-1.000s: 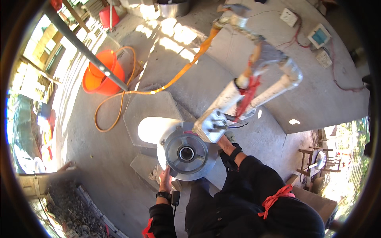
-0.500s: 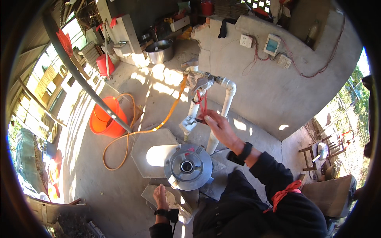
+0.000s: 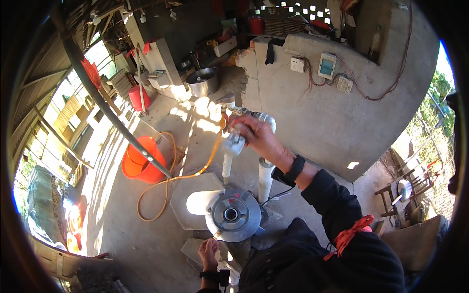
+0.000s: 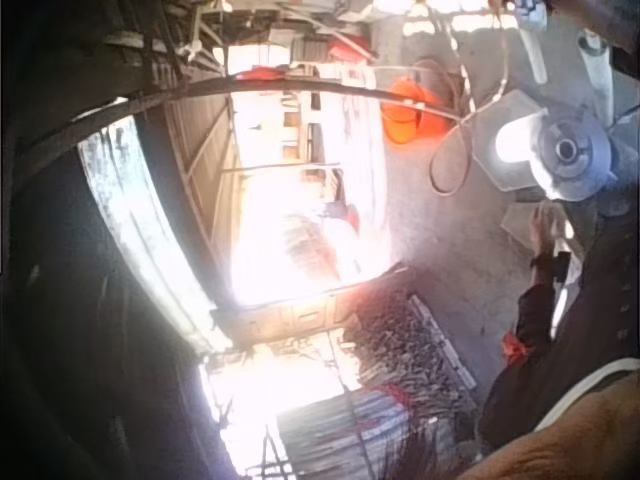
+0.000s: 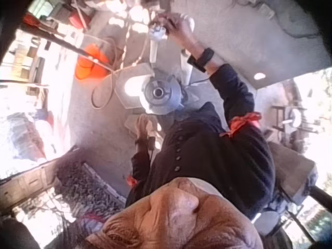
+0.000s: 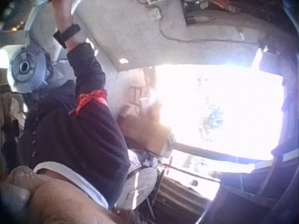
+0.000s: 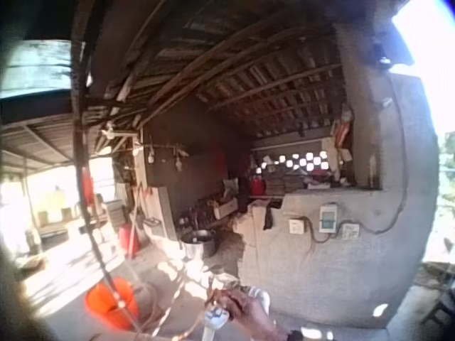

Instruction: The person walks to an outdoor area, scoops grains from a red basin into a strainer, then moves to a covered workshop. They carry a kettle to a grinding machine, place it on the hopper, and plug in the power cord. The person then retrieves a metal lid and wooden planks from a nearby stack.

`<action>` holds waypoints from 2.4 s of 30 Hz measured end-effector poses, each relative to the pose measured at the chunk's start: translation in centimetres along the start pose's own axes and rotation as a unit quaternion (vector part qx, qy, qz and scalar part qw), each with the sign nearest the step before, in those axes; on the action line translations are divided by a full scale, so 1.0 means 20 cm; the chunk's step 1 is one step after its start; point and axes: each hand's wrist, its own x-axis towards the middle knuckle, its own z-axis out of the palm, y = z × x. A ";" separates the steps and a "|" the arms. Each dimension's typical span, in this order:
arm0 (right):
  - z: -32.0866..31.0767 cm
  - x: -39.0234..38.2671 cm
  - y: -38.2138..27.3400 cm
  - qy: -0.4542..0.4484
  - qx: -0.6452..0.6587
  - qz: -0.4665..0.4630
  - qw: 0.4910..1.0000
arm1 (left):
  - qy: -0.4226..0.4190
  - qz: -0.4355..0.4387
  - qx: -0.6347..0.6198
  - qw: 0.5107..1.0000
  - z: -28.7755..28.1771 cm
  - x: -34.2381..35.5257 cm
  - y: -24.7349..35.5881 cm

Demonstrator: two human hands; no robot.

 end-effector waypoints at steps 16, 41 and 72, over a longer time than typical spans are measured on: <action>-0.34 -0.49 0.05 -0.025 0.078 0.251 0.964 | -0.274 0.334 0.061 0.900 1.55 -0.37 0.75; -2.06 -0.56 -0.01 0.091 -0.380 -0.087 0.916 | -0.363 0.278 0.127 0.880 3.35 -0.69 0.55; -2.72 -1.99 0.14 0.205 -0.289 0.616 0.703 | -0.294 0.253 0.122 0.913 4.76 0.45 -0.26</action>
